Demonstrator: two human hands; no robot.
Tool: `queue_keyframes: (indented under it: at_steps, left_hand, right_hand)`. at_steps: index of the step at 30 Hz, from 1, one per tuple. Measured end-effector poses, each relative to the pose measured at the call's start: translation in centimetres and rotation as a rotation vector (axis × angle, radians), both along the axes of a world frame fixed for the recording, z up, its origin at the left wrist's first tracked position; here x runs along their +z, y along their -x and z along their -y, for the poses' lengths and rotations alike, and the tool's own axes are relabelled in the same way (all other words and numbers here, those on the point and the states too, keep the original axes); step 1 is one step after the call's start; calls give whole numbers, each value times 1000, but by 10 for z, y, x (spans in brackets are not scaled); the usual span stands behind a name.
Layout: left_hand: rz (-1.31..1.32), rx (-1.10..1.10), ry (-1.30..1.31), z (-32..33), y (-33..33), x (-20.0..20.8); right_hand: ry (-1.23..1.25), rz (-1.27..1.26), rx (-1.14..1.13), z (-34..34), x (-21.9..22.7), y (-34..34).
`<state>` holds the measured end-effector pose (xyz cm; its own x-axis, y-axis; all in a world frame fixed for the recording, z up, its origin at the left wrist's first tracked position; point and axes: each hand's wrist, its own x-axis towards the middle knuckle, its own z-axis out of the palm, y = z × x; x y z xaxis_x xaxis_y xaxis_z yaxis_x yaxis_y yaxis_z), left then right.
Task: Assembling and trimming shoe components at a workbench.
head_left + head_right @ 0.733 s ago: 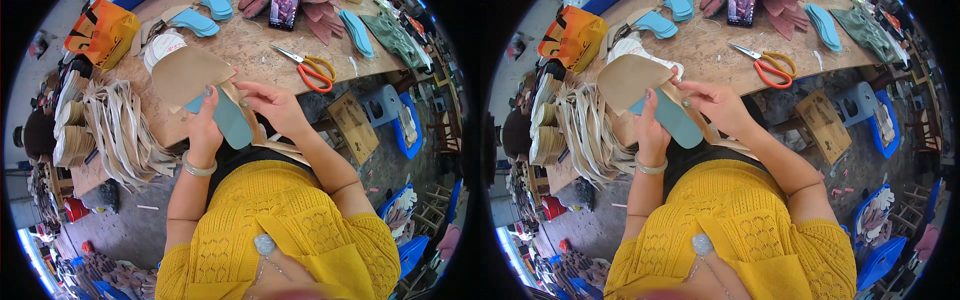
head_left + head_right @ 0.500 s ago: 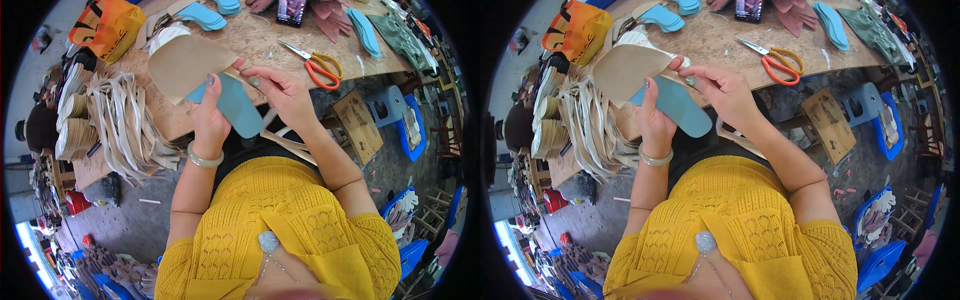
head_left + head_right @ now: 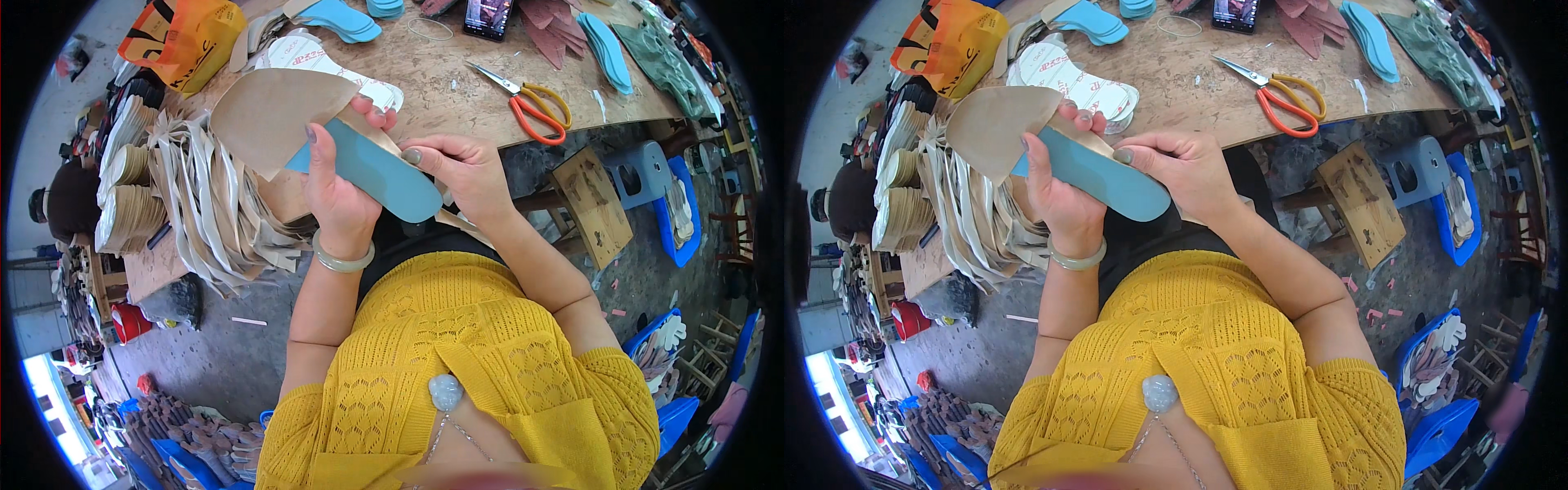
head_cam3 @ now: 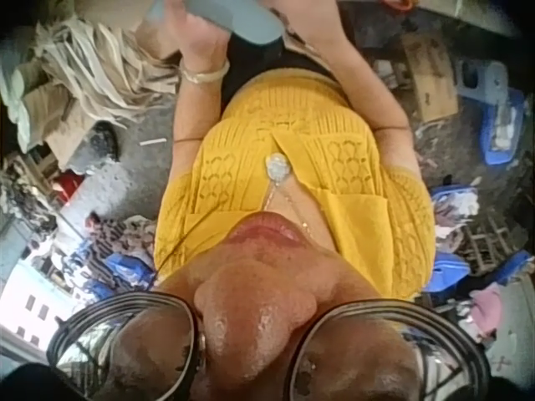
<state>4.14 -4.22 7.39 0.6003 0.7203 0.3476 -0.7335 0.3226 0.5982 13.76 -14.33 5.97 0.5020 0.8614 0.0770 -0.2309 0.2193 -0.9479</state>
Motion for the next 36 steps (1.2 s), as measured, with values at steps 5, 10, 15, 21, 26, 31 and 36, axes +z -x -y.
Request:
queue_keyframes:
  at_steps: [5,10,15,21,26,31,36]
  left_hand:
    - [-51,60,9,1,2,4]
    - [-19,26,59,-1,-2,-5]
    - [-234,83,33,5,1,-2]
    - [-530,70,-13,6,9,-1]
    - [-380,346,200,-5,-1,-21]
    - [-423,125,-58,16,2,-29]
    - [-420,45,64,12,4,-11]
  right_hand:
    - [37,-10,40,1,3,-1]
    - [121,392,7,2,-2,-3]
    - [172,323,66,3,-8,-3]
    - [122,409,16,5,-9,1]
    - [41,410,-18,-1,-9,5]
    - [-20,381,-71,-6,-10,0]
    - [91,196,165,1,0,-19]
